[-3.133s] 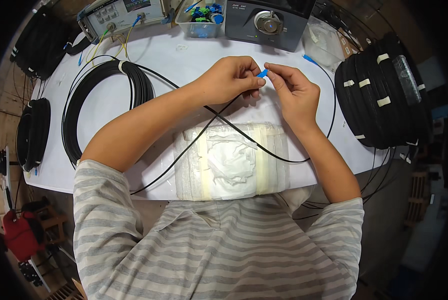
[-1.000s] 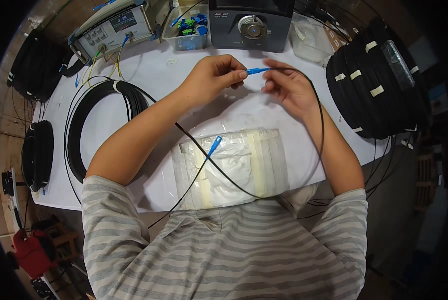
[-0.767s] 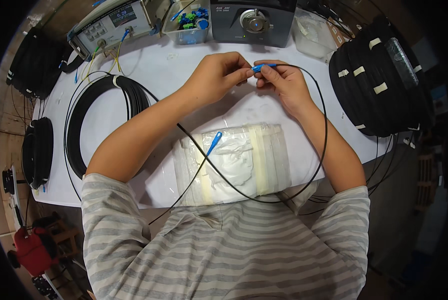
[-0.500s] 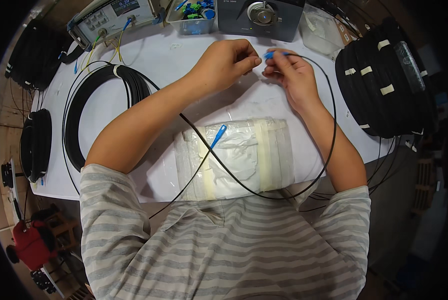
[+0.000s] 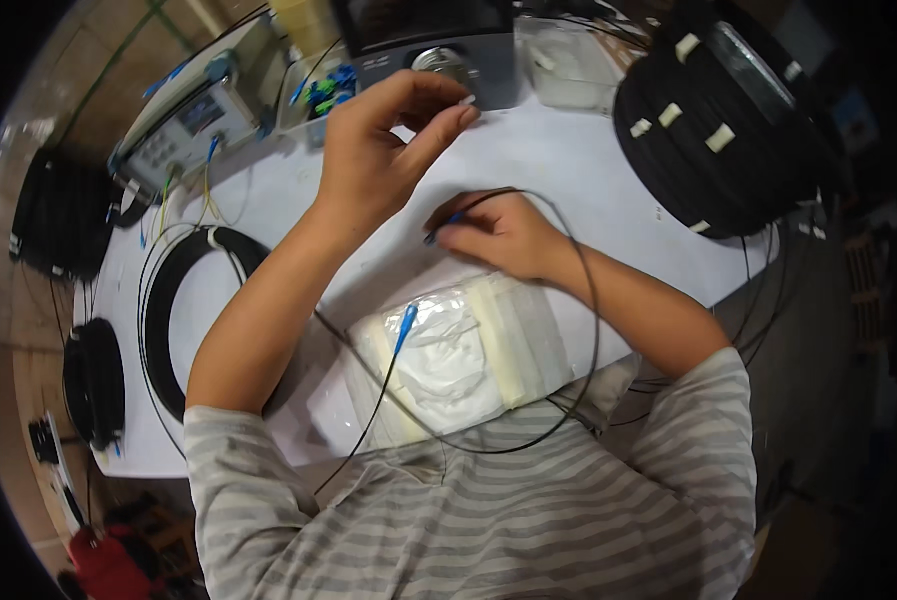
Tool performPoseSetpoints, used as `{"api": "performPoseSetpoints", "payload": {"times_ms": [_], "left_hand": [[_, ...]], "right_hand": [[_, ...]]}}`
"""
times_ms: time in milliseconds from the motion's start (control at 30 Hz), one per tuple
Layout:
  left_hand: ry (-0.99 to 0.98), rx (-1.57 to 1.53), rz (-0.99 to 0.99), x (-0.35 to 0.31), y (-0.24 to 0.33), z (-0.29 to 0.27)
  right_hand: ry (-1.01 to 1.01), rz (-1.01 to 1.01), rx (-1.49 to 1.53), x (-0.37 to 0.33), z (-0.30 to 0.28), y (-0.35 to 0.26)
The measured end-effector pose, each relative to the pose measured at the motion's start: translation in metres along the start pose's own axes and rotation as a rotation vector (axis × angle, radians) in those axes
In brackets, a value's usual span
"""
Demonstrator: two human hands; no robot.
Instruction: The recorder cleans the end face of a fiber optic connector and uses a fiber scope to inspect it on a monitor.
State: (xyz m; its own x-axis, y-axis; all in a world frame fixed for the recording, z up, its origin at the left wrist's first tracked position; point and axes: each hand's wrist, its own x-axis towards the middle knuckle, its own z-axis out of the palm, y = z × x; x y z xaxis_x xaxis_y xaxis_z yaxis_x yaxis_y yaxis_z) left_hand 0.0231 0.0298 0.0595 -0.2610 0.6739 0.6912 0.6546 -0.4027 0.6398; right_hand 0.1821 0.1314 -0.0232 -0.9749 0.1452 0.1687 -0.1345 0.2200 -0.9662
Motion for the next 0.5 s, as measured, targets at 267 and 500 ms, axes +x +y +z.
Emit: {"api": "performPoseSetpoints", "payload": {"times_ms": [267, 500], "left_hand": [[0.002, 0.417, 0.250, 0.108, 0.026, 0.064], [-0.319, 0.450, -0.111, 0.068, -0.020, 0.028]], "right_hand": [[0.008, 0.057, -0.100, -0.001, 0.004, 0.001], [-0.006, 0.057, 0.160, -0.009, 0.005, 0.010]]}}
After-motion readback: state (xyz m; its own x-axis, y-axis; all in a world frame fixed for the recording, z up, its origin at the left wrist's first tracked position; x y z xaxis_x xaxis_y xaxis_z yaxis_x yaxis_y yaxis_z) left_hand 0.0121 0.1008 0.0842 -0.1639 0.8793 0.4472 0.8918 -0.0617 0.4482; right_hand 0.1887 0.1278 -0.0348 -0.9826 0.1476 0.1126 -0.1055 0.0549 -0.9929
